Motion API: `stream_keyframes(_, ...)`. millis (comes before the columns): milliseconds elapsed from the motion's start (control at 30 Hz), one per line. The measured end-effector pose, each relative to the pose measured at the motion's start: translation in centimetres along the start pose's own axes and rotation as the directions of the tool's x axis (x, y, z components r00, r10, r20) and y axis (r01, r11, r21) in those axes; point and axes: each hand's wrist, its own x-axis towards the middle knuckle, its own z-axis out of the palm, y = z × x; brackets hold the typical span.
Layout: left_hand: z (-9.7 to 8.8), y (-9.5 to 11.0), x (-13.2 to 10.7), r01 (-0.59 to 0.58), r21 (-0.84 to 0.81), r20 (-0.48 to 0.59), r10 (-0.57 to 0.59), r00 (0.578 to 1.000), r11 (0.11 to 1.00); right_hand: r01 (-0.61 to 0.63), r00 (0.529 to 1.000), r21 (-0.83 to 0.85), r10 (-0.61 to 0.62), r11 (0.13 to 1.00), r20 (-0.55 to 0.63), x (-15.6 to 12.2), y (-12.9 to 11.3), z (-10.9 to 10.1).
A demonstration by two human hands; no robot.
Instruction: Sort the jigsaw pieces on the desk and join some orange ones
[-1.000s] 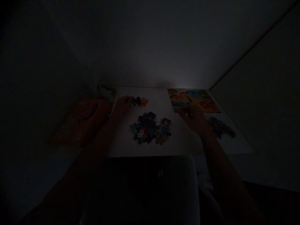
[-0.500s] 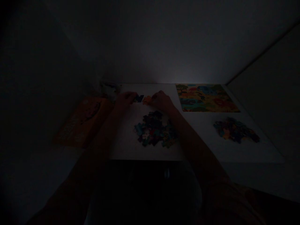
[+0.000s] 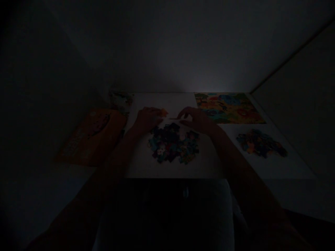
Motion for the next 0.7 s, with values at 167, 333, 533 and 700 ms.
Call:
stream_keyframes(167, -1.7, 2.2, -0.3, 0.112, 0.029, 0.043, -0.113, 0.993, 0.993, 0.053, 0.995, -0.038, -0.056, 0.998, -0.080, -4.7, 0.7, -1.6)
stream_keyframes(333, -2.2, 2.3, -0.2, 0.159, 0.013, 0.043, -0.160, 0.986, 0.987, -0.101, 0.940, 0.005, 0.097, 0.995, -0.326, -10.5, -0.1, -0.6)
stream_keyframes(533, -1.4, 0.4, -0.2, 0.237, -0.168, -0.090, -0.254, 0.963, 0.957, -0.297, 0.853, 0.079, 0.302, 0.951, -0.425, -19.6, -0.7, 1.5)
stream_keyframes(700, -1.7, -0.4, 0.2, 0.158, -0.199, -0.233, -0.204, 0.951, 0.967, -0.368, 0.730, 0.169, 0.397, 0.914, -0.556, -20.1, -0.8, 2.3)
